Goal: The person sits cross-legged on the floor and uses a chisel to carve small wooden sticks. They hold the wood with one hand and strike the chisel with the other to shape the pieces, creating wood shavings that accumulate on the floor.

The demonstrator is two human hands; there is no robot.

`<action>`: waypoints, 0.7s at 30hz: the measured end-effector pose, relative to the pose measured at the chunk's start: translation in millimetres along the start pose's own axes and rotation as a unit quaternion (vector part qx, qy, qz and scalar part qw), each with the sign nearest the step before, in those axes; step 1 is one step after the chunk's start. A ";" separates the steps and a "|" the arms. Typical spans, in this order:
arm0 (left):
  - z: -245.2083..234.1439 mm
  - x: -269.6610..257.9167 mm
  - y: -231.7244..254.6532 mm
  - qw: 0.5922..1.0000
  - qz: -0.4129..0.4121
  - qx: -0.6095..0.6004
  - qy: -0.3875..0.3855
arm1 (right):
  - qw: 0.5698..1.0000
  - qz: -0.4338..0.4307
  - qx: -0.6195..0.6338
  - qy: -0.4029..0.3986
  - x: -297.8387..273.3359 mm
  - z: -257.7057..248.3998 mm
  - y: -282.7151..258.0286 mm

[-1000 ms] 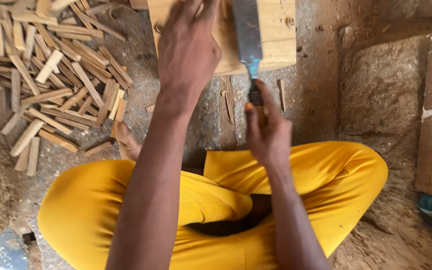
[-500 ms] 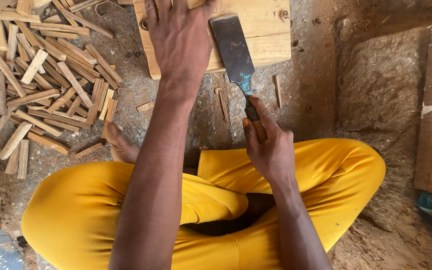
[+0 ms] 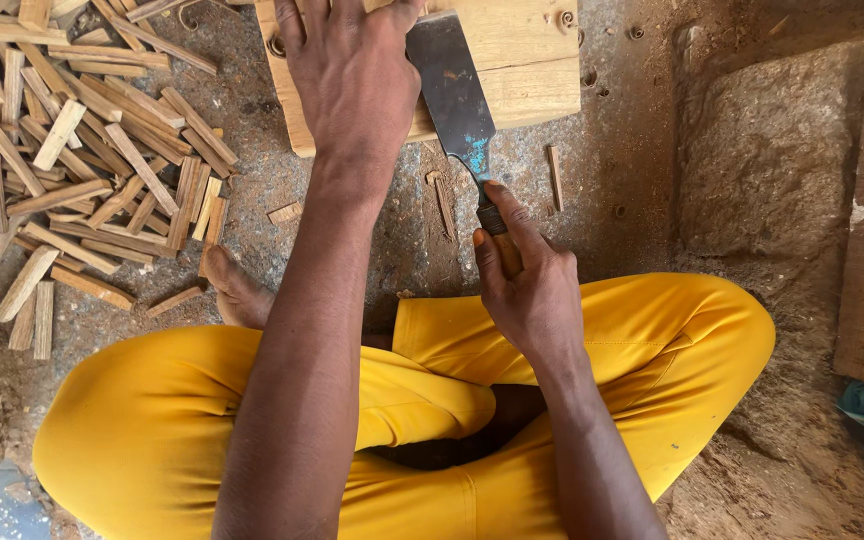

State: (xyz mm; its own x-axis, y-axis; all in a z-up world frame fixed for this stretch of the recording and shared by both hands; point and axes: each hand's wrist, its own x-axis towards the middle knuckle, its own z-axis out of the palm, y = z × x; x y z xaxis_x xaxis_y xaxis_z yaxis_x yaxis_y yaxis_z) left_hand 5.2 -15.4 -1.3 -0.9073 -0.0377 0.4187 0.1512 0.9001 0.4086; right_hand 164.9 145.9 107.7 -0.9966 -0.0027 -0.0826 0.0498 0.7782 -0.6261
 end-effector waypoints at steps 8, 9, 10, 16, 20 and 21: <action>-27.3 9.0 12.8 0.998 0.043 0.040 -0.013 | 0.999 0.024 -0.009 -0.021 6.4 0.8 -12.0; -31.2 6.4 21.0 0.996 0.045 0.001 -0.079 | 1.000 0.016 -0.002 -0.020 7.7 2.6 -13.0; -33.5 5.3 27.5 0.988 0.047 -0.038 -0.144 | 1.000 0.008 0.005 -0.019 10.1 4.1 -13.7; -25.6 -2.9 46.2 0.987 0.088 0.035 -0.131 | 0.999 -0.041 0.000 0.011 39.7 16.9 -21.9; -10.4 4.2 36.1 0.978 0.065 0.030 -0.195 | 1.000 -0.009 0.000 0.014 45.0 29.0 -23.8; -9.0 4.4 35.4 0.975 0.060 0.034 -0.211 | 1.000 -0.011 0.011 0.024 43.6 33.7 -23.4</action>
State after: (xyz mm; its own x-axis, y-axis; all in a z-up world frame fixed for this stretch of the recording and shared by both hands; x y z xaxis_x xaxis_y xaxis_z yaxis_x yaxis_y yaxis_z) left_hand 10.1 12.3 22.4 -0.9676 0.2385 0.0830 0.2526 0.9144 0.3163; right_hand 122.5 106.4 92.7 -0.9995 0.0102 -0.0315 0.0281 0.7641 -0.6445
